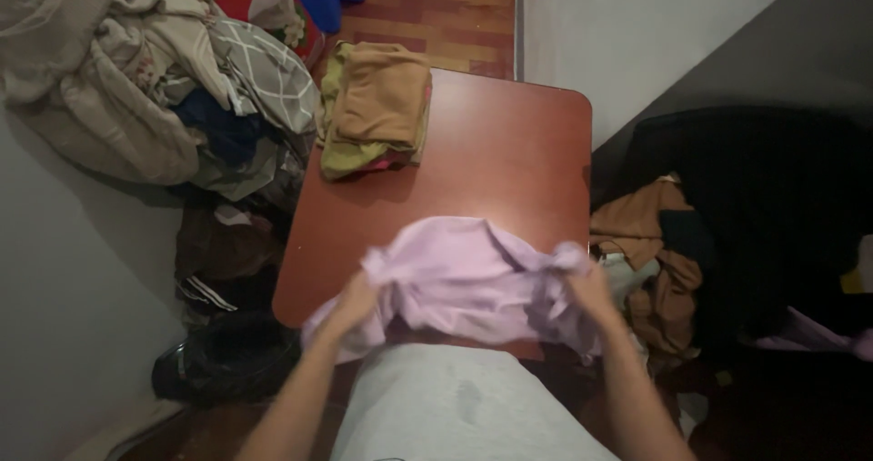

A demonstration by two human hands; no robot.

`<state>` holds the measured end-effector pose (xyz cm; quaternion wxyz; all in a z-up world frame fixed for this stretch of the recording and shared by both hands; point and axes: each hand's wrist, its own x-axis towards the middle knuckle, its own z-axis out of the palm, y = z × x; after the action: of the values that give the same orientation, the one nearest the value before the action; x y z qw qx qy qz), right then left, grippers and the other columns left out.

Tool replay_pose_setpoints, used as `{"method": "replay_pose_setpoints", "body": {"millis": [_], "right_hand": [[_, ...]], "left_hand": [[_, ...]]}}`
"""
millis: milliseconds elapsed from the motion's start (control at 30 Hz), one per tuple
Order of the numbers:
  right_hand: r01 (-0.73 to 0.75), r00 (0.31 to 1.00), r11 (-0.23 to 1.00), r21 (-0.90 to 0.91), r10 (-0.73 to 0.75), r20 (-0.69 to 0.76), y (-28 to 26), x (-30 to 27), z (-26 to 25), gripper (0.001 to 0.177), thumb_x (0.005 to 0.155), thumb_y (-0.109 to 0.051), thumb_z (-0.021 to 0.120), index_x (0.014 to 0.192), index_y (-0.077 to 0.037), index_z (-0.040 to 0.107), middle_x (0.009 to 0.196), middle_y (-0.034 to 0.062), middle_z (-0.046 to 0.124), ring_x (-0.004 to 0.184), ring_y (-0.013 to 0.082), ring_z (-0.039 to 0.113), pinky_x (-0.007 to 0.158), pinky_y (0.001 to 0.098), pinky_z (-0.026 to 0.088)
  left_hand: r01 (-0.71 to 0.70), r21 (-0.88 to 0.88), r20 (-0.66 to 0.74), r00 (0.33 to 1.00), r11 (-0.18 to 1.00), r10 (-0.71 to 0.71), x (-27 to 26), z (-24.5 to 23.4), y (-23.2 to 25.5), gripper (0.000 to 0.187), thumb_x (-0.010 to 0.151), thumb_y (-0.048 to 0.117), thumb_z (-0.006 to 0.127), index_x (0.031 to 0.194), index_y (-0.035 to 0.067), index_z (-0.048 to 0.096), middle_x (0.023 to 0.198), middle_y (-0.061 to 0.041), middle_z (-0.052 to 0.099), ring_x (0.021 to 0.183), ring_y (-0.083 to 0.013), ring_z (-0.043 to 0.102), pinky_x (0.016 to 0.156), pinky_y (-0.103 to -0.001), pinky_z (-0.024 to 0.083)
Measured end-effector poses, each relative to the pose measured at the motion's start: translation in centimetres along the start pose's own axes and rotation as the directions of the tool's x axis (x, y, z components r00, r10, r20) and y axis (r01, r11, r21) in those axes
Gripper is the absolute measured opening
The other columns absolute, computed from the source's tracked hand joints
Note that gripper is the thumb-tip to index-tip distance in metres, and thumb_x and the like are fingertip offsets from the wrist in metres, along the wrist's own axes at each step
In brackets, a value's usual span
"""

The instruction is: Fold various items of clothing on a flat surface.

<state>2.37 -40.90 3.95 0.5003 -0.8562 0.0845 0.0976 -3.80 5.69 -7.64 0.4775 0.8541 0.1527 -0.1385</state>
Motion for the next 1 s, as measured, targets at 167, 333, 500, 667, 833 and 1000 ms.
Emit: {"method": "replay_pose_setpoints", "body": {"millis": [167,333,500,667,833,1000], "right_hand": [[0.034,0.996,0.946,0.322,-0.007,-0.085,-5.7,0.8,-3.8,0.024,0.090,-0.008,0.065,0.110,-0.002,0.075,0.101,0.0060,0.074,0.085,0.0167,0.068,0.073,0.0323,0.054],[0.227,0.968,0.943,0.243,-0.191,-0.165,-6.3,2.0,-6.7,0.026,0.089,-0.006,0.063,0.114,-0.005,0.071,0.103,0.0029,0.072,0.090,0.0129,0.067,0.080,0.0280,0.053],[0.086,0.992,0.996,0.019,-0.084,-0.093,-8.0,0.3,-9.0,0.023,0.087,-0.009,0.064,0.108,-0.002,0.071,0.091,0.0044,0.070,0.078,0.0148,0.063,0.068,0.0316,0.051],[-0.003,0.999,0.998,-0.056,0.000,-0.053,-7.6,-1.6,-10.5,0.024,0.092,-0.017,0.063,0.106,-0.001,0.075,0.088,0.0042,0.072,0.076,0.0130,0.064,0.067,0.0305,0.052],[-0.031,0.979,0.991,0.129,0.056,-0.194,-7.4,-1.4,-11.5,0.026,0.098,-0.020,0.062,0.108,0.001,0.075,0.089,0.0021,0.070,0.076,0.0118,0.062,0.065,0.0303,0.049],[0.015,0.906,0.974,-0.225,-0.109,-0.409,-6.0,2.8,-11.6,0.028,0.093,-0.022,0.070,0.112,-0.003,0.076,0.091,0.0081,0.076,0.083,0.0151,0.069,0.074,0.0342,0.053]], "left_hand": [[-0.090,-0.597,-0.168,0.986,0.797,-0.014,-1.1,-9.4,10.3,0.036,0.092,0.020,0.070,0.124,0.005,0.066,0.109,-0.008,0.070,0.094,-0.0208,0.066,0.081,-0.037,0.053],[-0.249,-0.505,-0.361,0.931,0.827,0.059,-1.6,-15.3,15.6,0.039,0.094,0.022,0.075,0.126,0.004,0.064,0.112,-0.005,0.073,0.097,-0.0143,0.067,0.085,-0.031,0.054],[-0.056,-0.131,0.227,0.970,0.990,0.085,-5.3,-19.4,19.0,0.029,0.092,0.026,0.072,0.108,0.003,0.077,0.096,-0.011,0.077,0.084,-0.0181,0.065,0.078,-0.035,0.055],[-0.207,0.225,0.394,0.913,0.952,0.105,-5.5,-21.5,14.9,0.029,0.091,0.024,0.064,0.111,0.008,0.077,0.092,-0.008,0.079,0.085,-0.0182,0.073,0.081,-0.035,0.056],[-0.146,0.135,0.305,0.947,0.980,0.099,-4.0,-23.7,15.2,0.029,0.088,0.020,0.063,0.111,0.009,0.077,0.091,-0.009,0.080,0.083,-0.0196,0.071,0.078,-0.038,0.056],[-0.316,0.420,-0.231,0.869,0.851,0.437,3.9,-21.1,14.8,0.028,0.085,0.011,0.063,0.109,0.001,0.073,0.102,-0.027,0.070,0.099,-0.0483,0.065,0.084,-0.053,0.052]]}}
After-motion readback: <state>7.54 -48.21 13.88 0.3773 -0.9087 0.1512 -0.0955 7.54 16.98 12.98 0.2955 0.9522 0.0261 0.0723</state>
